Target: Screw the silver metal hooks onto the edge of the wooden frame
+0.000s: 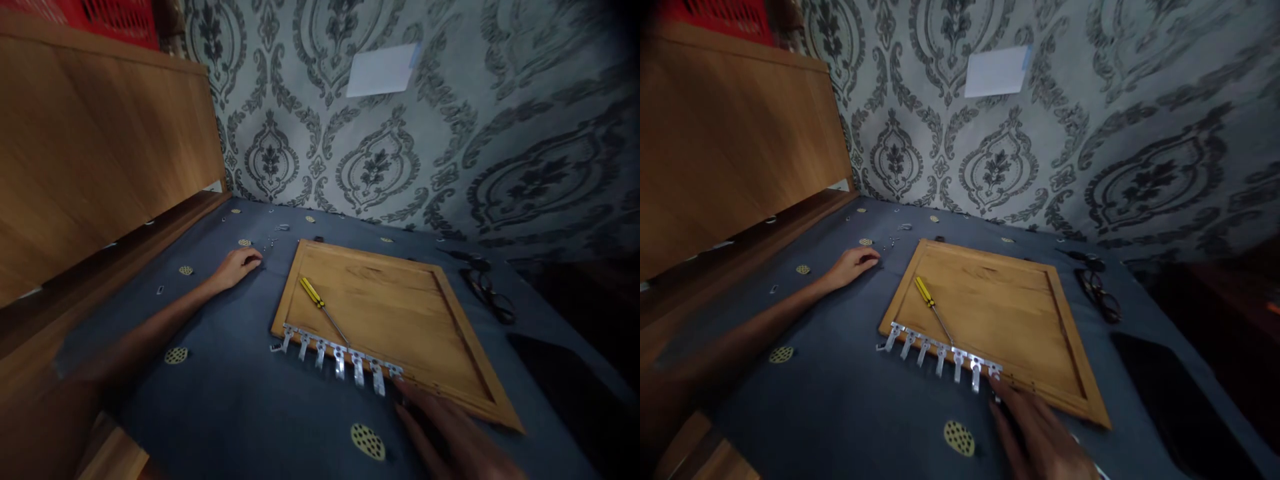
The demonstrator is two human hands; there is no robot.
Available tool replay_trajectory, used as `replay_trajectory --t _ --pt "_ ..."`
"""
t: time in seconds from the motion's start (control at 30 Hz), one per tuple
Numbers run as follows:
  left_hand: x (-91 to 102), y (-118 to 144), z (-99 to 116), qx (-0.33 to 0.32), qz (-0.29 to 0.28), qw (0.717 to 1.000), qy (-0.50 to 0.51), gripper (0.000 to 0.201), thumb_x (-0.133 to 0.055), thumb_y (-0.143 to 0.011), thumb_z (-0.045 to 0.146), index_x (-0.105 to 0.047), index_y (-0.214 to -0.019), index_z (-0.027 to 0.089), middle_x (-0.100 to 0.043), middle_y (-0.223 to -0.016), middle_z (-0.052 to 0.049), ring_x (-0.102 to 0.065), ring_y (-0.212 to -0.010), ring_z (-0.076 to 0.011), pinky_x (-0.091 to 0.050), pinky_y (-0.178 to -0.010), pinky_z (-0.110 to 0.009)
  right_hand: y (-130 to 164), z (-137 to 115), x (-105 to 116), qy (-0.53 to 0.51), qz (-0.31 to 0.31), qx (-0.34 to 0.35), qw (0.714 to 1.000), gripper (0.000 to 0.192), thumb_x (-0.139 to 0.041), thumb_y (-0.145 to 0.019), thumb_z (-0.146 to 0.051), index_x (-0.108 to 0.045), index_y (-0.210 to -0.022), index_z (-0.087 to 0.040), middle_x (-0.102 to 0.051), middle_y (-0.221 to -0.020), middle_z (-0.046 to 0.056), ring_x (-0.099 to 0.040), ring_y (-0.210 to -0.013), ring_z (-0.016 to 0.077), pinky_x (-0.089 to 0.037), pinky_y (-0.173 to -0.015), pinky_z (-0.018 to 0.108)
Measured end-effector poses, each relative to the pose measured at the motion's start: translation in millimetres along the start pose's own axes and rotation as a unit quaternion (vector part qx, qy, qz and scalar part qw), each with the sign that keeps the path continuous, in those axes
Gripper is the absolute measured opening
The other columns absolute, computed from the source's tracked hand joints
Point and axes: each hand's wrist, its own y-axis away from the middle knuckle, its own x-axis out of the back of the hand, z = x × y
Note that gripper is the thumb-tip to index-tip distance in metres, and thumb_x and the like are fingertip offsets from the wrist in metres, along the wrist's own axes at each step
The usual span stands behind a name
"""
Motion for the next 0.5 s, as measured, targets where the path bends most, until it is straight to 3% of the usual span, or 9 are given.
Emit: replay_trajectory --t 0.13,0.3,0.5 --pt "-2.5 1 12 -0.043 -0.036 0.997 -0.052 0.036 -0.06 -0.095 0.039 -0.061 -0.122 0.015 -0.063 -0.123 -0.009 -0.063 -0.11 -0.0205 -0.056 -0.096 -0.044 -1 -3 3 0.019 0.001 0.056 0.998 0.028 -0.049 -0.1 -0.037 -0.07 -0.112 -0.023 -0.08 -0.099 0.005 -0.079 -0.08 0.022 -0.066 -0.065 0.032" --pt "4.4 -3 24 -0.071 -0.08 0.989 -0.103 0.033 -0.059 -0.095 0.04 -0.063 -0.115 0.015 -0.065 -0.118 -0.008 -0.063 -0.108 -0.0198 -0.055 -0.096 -0.043 -4 -17 9 -0.004 -0.021 0.017 1.0 0.023 -0.052 -0.099 -0.026 -0.071 -0.111 -0.022 -0.079 -0.095 0.007 -0.077 -0.081 0.0224 -0.064 -0.066 0.033" --pt "20.3 -22 35 -0.086 -0.094 0.987 -0.1 0.03 -0.065 -0.086 0.044 -0.064 -0.072 0.017 -0.06 -0.067 -0.001 -0.056 -0.069 -0.0161 -0.05 -0.075 -0.035 -4 -24 10 -0.012 -0.025 -0.013 1.0 0.022 -0.053 -0.098 -0.02 -0.069 -0.114 -0.019 -0.078 -0.097 0.008 -0.075 -0.083 0.0209 -0.062 -0.07 0.033"
